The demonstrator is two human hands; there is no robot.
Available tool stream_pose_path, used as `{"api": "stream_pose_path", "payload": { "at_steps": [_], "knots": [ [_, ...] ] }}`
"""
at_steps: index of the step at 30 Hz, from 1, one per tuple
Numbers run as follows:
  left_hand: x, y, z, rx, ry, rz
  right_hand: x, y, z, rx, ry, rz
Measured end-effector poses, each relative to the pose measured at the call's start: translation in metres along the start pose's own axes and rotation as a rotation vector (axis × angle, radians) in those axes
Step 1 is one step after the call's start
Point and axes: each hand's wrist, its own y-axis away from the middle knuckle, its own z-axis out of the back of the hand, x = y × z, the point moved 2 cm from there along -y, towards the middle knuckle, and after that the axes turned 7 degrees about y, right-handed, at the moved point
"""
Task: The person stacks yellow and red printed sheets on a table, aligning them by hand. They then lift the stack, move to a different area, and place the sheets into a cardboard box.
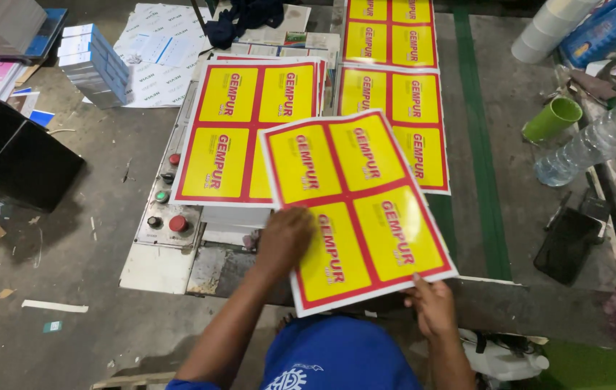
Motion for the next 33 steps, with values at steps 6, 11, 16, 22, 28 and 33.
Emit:
{"api": "stream_pose_path", "payload": {
  "at_steps": [6, 11, 16, 22, 28, 33],
  "knots": [
    [0.049, -0.002, 0.022, -0.181, -0.367, 0.093, -0.008, 0.008, 0.063, -0.191, 0.025, 0.015],
    [0.051, 0.014, 0.027, -0.002, -0.381, 0.124, -0.014, 0.023, 0.091, -0.305, 0.052, -0.055],
    [0.055, 0.017, 0.038, 0.024, -0.36, 0.081, -0.027, 0.032, 0.099, -0.316, 0.084, -0.094],
    [0.032, -0.007, 0.07, -0.126, -0.272, -0.017, -0.029, 0.032, 0.079, -0.277, 0.121, -0.108],
    [0.007, -0.012, 0.08, -0.28, -0.157, -0.055, -0.023, 0.004, 0.058, -0.244, 0.153, -0.115],
    [0.004, -0.011, 0.065, -0.266, -0.102, -0.053, 0.006, -0.037, 0.034, -0.173, 0.177, -0.044]
  ]
}}
